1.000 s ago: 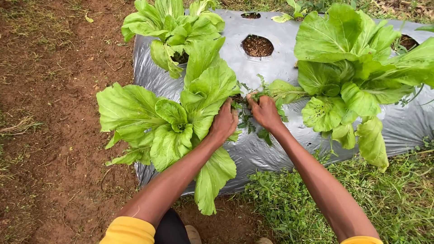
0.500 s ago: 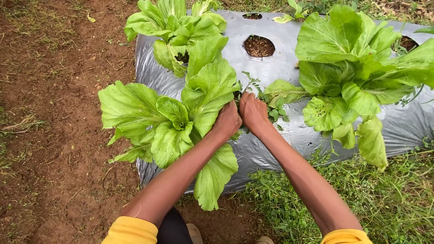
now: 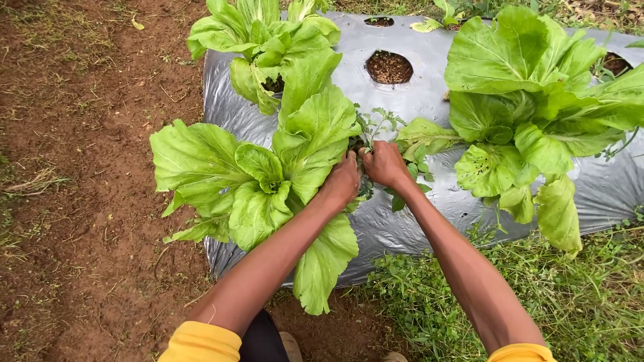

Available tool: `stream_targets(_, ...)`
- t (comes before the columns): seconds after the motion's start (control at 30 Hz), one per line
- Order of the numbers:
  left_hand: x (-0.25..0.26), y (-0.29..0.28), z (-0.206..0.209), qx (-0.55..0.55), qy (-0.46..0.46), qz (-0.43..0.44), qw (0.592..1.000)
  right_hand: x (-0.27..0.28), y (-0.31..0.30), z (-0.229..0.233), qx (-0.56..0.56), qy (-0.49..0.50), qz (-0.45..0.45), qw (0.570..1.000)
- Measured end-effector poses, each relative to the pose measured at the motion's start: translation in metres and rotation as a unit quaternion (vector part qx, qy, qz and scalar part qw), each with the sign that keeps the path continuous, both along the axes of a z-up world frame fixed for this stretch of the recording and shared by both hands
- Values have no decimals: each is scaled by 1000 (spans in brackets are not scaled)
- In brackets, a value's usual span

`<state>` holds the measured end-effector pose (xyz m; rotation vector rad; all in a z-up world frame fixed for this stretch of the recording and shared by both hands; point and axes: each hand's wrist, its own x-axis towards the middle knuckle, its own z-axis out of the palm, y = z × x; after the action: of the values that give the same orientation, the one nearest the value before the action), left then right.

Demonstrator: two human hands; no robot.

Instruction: The person pulls weeds by hand from around the base of lettuce plants growing in a plastic-covered garden bed. Later, the person uses a hoe to scrape and clear weeds from the soil between the plastic mulch rows.

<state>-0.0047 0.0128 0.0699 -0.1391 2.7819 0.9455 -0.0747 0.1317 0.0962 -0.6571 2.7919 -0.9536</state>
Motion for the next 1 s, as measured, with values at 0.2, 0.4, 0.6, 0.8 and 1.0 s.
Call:
stream_targets(0.2,10,1,23,52,29,-5,998,4,16,-13,-201,-21,2,979)
stream_targets(0.4,33,-1,57,-47,91,-50,994,35,18,13,-118,78,48,989)
stream_targets(0.6,17,-4,29,-12,92,-49,995,37,34,15,-55,131,68,987)
stream_targets(0.8,16,-4,32,49,57,-16,997,35,42,74,-153,212,28,965)
stream_targets(1.0,49,2,87,344,-41,87,934,21,49,93,-98,147,49,983)
